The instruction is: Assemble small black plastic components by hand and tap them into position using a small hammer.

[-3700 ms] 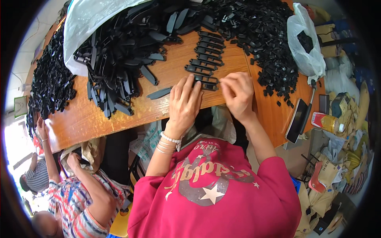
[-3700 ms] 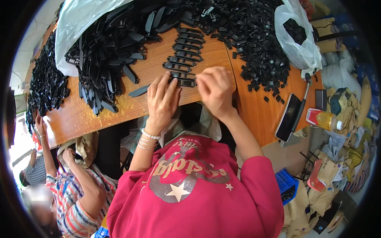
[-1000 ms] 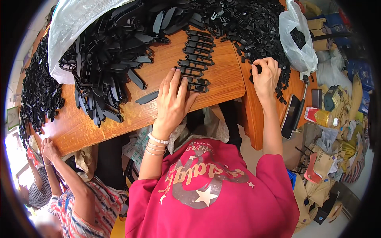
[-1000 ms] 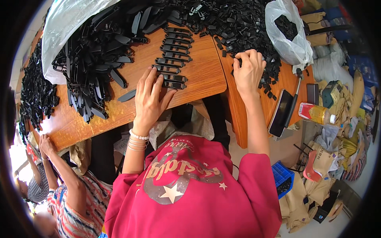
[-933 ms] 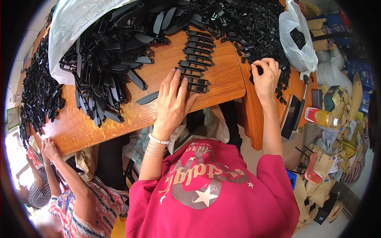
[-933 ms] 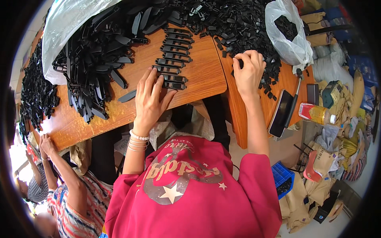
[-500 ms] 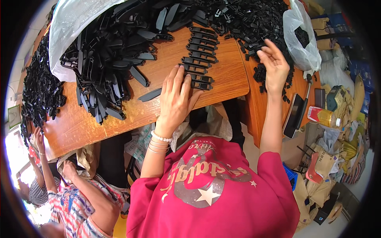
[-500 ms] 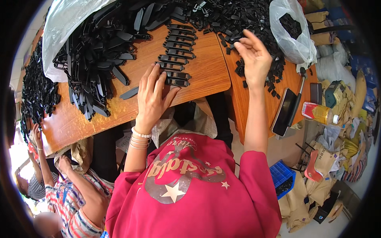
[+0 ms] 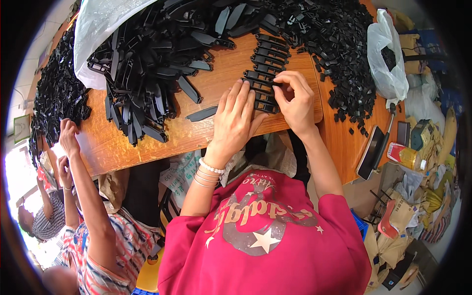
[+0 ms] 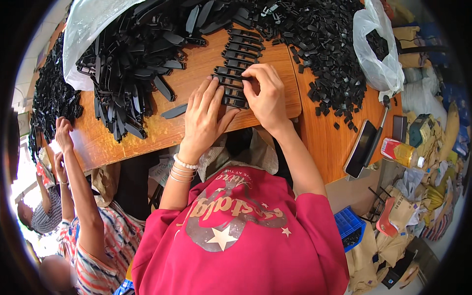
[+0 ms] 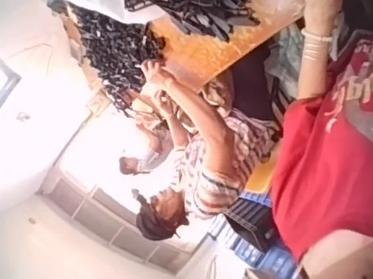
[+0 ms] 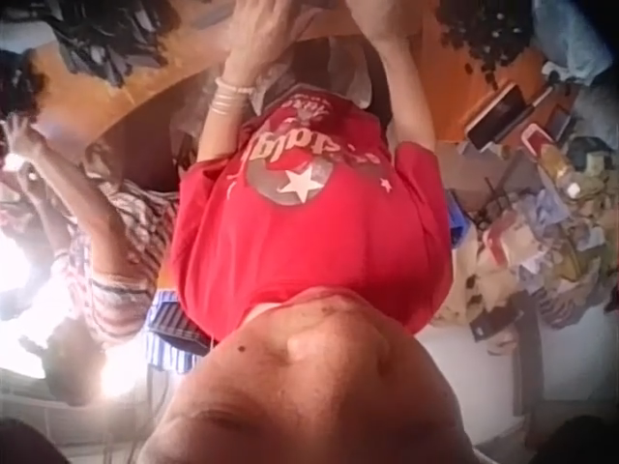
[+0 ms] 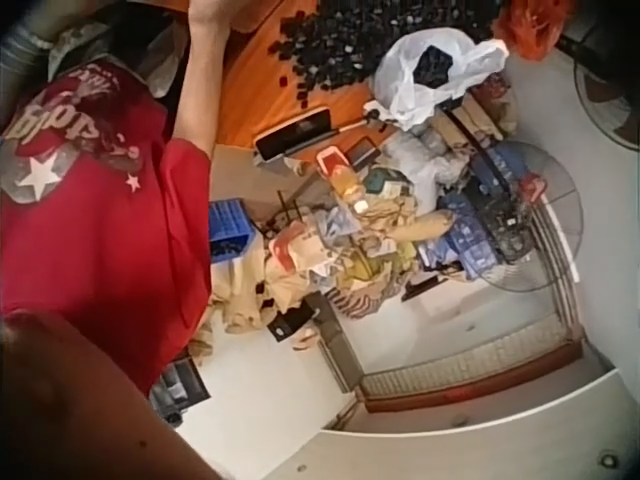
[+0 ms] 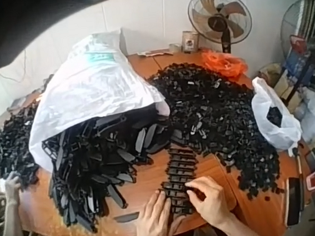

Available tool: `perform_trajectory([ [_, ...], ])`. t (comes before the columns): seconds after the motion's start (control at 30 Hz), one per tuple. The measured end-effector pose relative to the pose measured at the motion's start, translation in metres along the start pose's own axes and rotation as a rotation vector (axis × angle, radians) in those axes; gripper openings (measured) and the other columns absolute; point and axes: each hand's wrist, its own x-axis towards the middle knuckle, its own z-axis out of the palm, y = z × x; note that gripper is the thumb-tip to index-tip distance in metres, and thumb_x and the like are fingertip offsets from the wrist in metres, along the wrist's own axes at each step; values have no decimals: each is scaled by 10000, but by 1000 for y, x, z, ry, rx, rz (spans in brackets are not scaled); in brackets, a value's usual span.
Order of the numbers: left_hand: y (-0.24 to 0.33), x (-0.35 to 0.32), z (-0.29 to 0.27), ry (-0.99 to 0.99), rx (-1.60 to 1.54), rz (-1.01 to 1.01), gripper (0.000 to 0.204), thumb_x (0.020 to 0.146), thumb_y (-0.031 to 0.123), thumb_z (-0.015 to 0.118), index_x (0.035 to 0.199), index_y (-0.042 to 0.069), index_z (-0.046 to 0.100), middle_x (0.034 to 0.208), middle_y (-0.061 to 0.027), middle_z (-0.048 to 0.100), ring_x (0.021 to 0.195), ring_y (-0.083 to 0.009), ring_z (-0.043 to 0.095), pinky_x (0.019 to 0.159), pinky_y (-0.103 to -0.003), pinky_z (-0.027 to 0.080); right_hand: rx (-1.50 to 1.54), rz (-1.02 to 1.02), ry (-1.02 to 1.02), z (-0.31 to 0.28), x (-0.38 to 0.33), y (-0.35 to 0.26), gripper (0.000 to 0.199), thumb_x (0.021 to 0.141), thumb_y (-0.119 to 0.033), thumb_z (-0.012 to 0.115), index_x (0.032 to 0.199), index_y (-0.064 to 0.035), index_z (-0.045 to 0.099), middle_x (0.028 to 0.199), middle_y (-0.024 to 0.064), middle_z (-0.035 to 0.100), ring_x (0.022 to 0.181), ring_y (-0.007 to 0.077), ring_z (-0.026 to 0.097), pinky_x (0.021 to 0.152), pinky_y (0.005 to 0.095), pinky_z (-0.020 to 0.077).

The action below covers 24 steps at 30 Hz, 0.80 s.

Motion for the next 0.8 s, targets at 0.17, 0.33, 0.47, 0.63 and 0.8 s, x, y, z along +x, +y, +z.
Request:
perform_trajectory([
  [0.17,0,0,-1,-18,7,1,558,767,251,747,1177,-68,541,1279,-219,512,1235,-371,473,1001,-467,399,-11,-155,-26,3,1,-1,171,725,77,703,869,11,637,869,102,645,797,270,615,696,351,516],
  [0.33,-2,-1,0,-4,-1,20,556,767,250,728,1162,-95,543,1281,-237,500,1236,-376,462,1017,-471,382,-24,-256,-22,9,0,1,134,723,60,711,823,1,645,887,89,662,824,259,614,698,353,492],
  [0.47,0,-1,-2,-16,-6,13,552,762,238,731,1160,-96,546,1279,-234,504,1237,-371,464,1021,-470,377,-105,-285,-24,11,-2,2,131,717,24,724,823,-16,659,883,65,644,860,243,591,746,349,449],
  [0.63,0,1,0,-6,-23,28,549,757,236,737,1159,-88,550,1279,-232,512,1234,-375,472,1015,-476,386,-125,-220,-10,7,-4,-2,112,720,18,722,811,-12,665,892,65,617,855,251,571,753,355,445],
  [0.8,-1,-2,-3,-15,20,-5,537,762,251,739,1149,-76,562,1271,-224,528,1220,-373,489,1003,-481,399,-173,-124,121,-18,-11,4,54,789,-3,691,828,-18,658,912,89,615,844,273,577,753,356,463],
])
